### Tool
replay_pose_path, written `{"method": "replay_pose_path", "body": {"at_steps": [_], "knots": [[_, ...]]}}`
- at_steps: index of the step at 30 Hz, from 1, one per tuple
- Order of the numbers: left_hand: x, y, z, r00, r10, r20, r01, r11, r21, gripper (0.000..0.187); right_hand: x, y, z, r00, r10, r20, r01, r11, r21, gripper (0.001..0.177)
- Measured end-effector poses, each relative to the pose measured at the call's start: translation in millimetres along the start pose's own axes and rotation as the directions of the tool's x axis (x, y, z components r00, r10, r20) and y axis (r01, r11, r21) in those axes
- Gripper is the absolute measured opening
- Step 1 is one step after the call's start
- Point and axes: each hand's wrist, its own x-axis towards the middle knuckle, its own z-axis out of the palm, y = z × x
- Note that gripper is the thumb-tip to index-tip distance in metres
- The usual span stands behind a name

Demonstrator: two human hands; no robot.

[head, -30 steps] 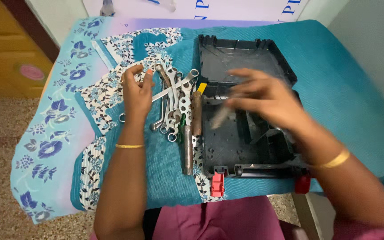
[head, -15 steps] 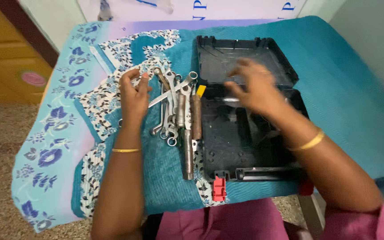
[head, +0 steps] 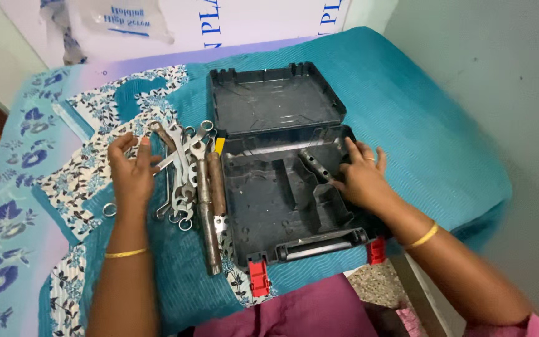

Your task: The person removes various hand tools from a black plastic toolbox and places them on a patterned cloth. The person then picks up the tools one by one and places them back into the toolbox in an organized manner.

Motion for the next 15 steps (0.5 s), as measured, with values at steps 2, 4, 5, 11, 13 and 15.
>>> {"method": "replay_pose_path", "body": {"at_steps": [2,4,5,11,13,15], "knots": [[-3.2,-1.8,-2.9,1.0,-0.002,0.009,0.002,1.0,-0.016,0.059,5.5,-9.4,5.3,1.0,-0.019,0.015,0.02,0.999,-0.048,0.029],[-4.4,-4.1,-4.1,1.0,-0.015,0.015,0.015,1.0,-0.018,0.059,8.2,-14.3,6.8,0.999,-0.028,0.044,0.036,0.979,-0.199,0.023],[-3.6,-3.8,-3.2,1.0,-0.02,0.016,0.02,1.0,-0.024,0.06,10.5,-14.4,3.9,0.998,-0.03,0.056,0.045,0.96,-0.277,0.02],[4.3,-2.1,-7.4,1.0,-0.012,0.019,0.013,1.0,-0.028,0.058,15.1,-11.3,-27.3,0.989,-0.061,-0.133,0.062,0.998,0.01,0.049],[6.1,-2.5,-7.5,1.0,-0.024,0.013,0.025,0.999,-0.026,0.059,16.0,-14.3,-37.8,0.974,-0.097,-0.207,0.079,0.992,-0.095,0.045],[5.4,-1.1,-7.8,1.0,-0.025,0.005,0.025,1.0,0.004,0.059,17.3,-25.3,-49.5,0.959,-0.13,-0.251,0.086,0.98,-0.18,0.038]]}}
